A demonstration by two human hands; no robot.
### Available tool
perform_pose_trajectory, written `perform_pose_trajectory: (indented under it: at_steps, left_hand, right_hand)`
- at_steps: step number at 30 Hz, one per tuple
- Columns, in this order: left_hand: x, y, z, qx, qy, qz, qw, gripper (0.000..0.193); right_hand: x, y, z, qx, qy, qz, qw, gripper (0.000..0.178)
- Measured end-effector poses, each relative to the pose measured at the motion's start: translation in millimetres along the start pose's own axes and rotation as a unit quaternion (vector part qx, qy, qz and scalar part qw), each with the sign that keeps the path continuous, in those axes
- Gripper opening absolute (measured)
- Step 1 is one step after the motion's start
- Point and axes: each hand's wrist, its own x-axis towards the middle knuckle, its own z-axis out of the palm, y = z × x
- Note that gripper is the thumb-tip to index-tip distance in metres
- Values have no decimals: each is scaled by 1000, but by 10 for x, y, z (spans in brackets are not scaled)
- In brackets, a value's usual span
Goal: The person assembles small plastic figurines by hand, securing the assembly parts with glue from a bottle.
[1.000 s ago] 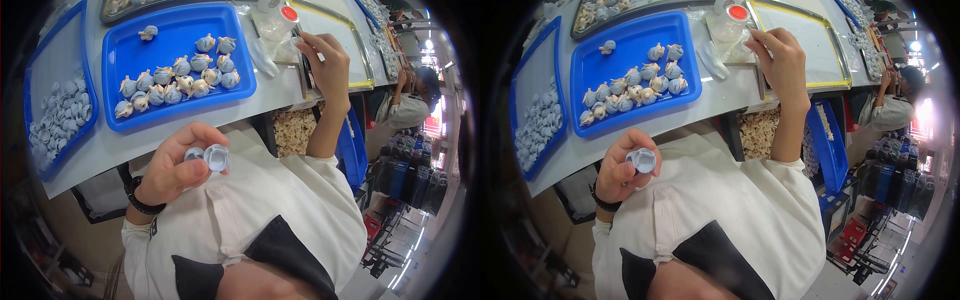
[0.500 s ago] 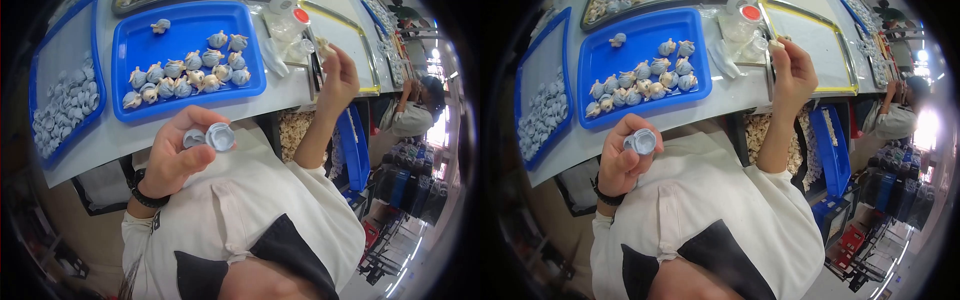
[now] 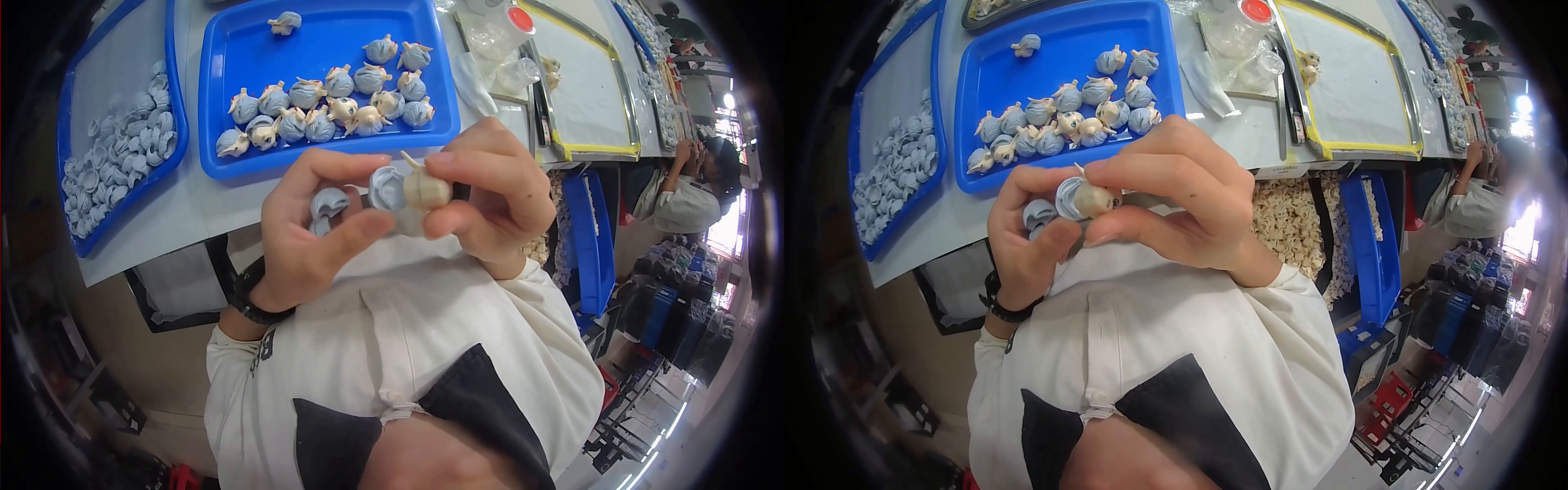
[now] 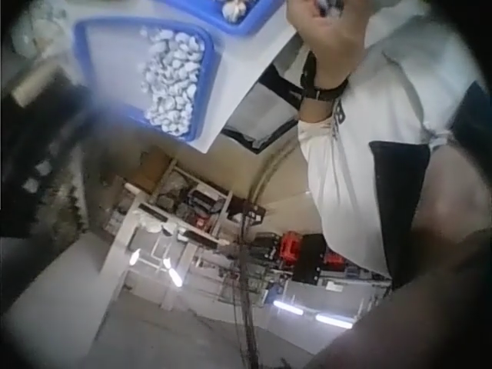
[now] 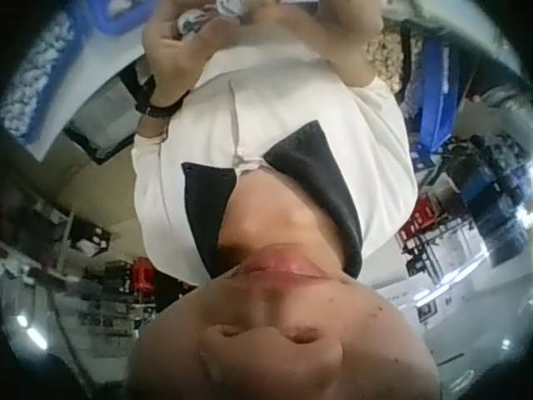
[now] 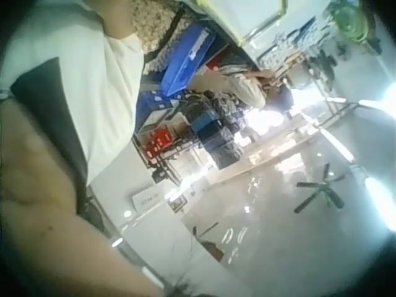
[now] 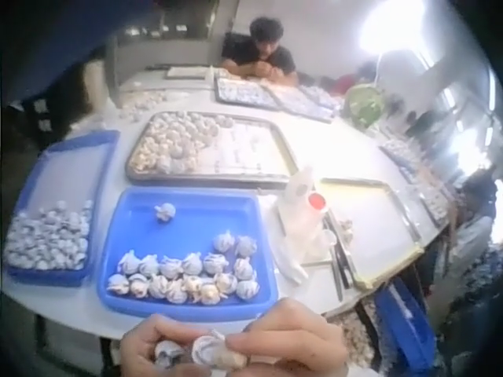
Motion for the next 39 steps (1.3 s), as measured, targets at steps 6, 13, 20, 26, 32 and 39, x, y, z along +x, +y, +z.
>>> perform_pose_trajectory:
  at_steps: [6, 13, 20, 26, 32, 39]
  left_hand:
    - [-49, -74, -47, 68, -7, 66, 995, 35]
    - [-13, -89, 12, -11, 53, 124, 991, 29]
    - [78, -62, -53, -29, 91, 12, 995, 29]
    - [120, 76, -32, -297, 40, -34, 953, 40]
    - [72, 153, -141, -387, -58, -183, 902, 28]
    - [106, -5, -233, -370, -107, -110, 916, 50]
  right_hand:
    - [2, -3, 0, 32, -78, 63, 994, 35]
    - [95, 13, 73, -19, -100, -17, 995, 44]
    - [96, 238, 311, -162, -12, -74, 984, 43]
    - [309, 553, 72, -249, -1, 9, 969, 20]
    - [483, 805, 131, -406, -88, 9, 910, 25]
    - [351, 333, -595, -255, 30, 63, 964, 26]
